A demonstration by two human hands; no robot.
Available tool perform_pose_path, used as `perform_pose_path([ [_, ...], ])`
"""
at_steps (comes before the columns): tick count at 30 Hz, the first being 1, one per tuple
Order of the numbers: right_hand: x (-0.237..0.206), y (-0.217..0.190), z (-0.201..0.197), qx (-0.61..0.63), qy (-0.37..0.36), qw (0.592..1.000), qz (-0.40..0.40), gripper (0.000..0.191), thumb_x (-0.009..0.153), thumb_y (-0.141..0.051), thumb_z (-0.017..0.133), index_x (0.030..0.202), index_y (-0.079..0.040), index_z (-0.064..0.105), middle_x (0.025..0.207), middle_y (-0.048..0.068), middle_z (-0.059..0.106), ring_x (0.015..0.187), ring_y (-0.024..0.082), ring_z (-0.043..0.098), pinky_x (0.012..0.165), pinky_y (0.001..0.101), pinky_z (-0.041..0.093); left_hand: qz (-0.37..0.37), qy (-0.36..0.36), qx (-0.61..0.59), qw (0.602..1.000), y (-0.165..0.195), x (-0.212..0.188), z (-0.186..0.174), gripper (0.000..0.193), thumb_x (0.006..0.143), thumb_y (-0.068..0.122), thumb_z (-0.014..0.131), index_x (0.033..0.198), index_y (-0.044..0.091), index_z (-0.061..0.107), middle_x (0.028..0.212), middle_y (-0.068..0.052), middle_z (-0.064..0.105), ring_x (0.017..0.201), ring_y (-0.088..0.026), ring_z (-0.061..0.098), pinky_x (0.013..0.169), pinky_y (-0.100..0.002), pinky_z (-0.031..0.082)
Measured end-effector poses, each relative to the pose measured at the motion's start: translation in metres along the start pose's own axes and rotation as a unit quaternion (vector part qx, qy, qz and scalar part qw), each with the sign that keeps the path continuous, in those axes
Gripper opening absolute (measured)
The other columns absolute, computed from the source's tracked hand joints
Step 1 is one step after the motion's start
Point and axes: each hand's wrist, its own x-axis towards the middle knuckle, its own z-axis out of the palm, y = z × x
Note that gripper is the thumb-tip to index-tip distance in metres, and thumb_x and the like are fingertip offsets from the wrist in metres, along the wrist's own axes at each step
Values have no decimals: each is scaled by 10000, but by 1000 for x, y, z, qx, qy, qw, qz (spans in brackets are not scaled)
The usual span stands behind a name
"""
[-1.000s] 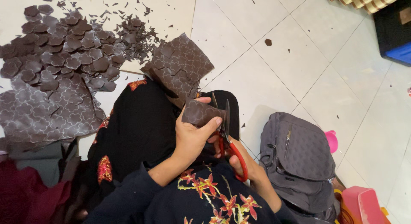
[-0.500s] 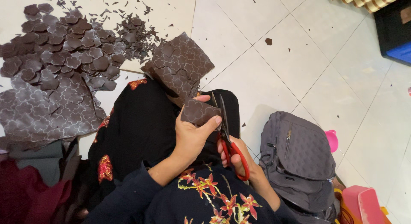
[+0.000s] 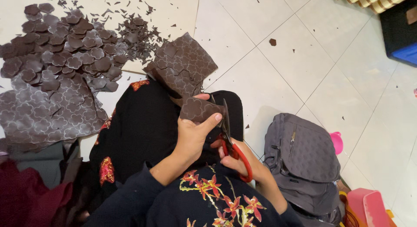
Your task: The person sits on the floor and uses red-handled scissors to cut flower-shaped pieces from a brown patterned sheet. The cut shapes are placed in a growing pile on the floor while the remaining sheet is repositioned for continued cutting.
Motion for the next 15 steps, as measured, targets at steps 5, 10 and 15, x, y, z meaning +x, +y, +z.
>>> perform_pose_path([
  [5, -5, 2, 0, 93, 18, 991, 91, 647, 819, -390, 778, 1265, 54, 630, 945, 37, 632, 863, 137, 609, 777, 279, 491, 23, -6, -18, 1000, 1, 1, -3, 526, 869, -39, 765, 1345, -3, 544, 1063, -69, 705, 960, -118, 681, 860, -256, 568],
  [10, -6, 21, -3, 247, -46, 965, 78, 810, 826, -458, 775, 1390, 82, 560, 1066, 116, 700, 1008, 204, 662, 910, 315, 527, 20, -11, -12, 1000, 0, 1, -3, 490, 872, -31, 770, 1316, -17, 565, 1067, -70, 707, 970, -125, 688, 869, -263, 576],
  [15, -9, 40, -3, 428, -141, 892, 44, 889, 837, -479, 805, 1446, 77, 472, 1140, 125, 653, 1112, 257, 666, 994, 366, 534, 12, -8, -15, 1000, -1, 2, -3, 494, 870, -29, 782, 1322, -19, 582, 1048, -62, 694, 952, -122, 673, 852, -266, 572],
])
